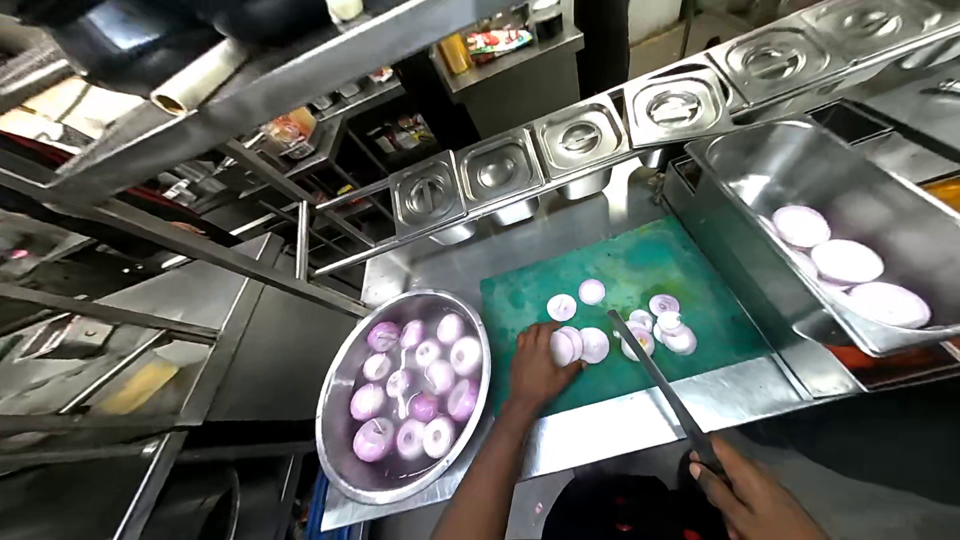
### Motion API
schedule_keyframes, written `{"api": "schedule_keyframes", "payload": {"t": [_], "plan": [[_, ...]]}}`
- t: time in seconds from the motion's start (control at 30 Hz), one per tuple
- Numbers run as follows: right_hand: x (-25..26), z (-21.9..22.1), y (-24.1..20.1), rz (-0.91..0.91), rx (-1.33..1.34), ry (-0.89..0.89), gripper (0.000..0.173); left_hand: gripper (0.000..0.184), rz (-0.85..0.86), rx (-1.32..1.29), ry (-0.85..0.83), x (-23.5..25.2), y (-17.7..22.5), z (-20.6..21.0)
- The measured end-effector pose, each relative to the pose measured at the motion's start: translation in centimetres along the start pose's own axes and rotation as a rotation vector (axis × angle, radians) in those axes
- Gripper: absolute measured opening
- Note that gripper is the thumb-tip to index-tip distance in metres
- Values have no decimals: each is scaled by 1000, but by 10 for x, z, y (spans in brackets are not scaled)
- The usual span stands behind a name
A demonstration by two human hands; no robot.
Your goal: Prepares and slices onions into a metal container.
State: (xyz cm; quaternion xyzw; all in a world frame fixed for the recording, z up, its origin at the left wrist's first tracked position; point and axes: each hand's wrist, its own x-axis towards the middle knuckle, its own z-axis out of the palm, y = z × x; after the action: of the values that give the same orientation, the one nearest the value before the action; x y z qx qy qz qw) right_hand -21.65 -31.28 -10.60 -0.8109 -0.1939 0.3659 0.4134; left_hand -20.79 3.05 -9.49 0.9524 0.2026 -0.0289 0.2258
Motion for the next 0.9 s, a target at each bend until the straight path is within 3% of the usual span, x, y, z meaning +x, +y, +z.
{"api": "schedule_keyframes", "payload": {"t": [0.1,0.23,0.33,0.47,0.57,0.63,0.77,0.9], "plan": [[-4,-3,1,-3,-10,31,33,75,-87,-180,-68,7,-2,-15],[-7,-3,9,-13,24,70,35,58,-203,-910,-125,5,-15,-32],[-7,-3,13,-36,16,83,35,42,-234,-1435,-311,1,-23,-37],[-7,-4,13,-43,16,70,35,41,-246,-1795,-453,-1,-23,-35],[-5,-5,17,-56,22,75,34,30,-273,-1754,-424,0,-19,-33],[-5,-5,18,-47,8,82,35,21,-322,-1527,-355,2,-12,-35],[-9,-6,20,-22,-9,81,37,49,-365,-1009,-249,7,0,-33],[-10,-4,24,-30,-23,109,35,55,-370,-727,-164,10,6,-29]]}}
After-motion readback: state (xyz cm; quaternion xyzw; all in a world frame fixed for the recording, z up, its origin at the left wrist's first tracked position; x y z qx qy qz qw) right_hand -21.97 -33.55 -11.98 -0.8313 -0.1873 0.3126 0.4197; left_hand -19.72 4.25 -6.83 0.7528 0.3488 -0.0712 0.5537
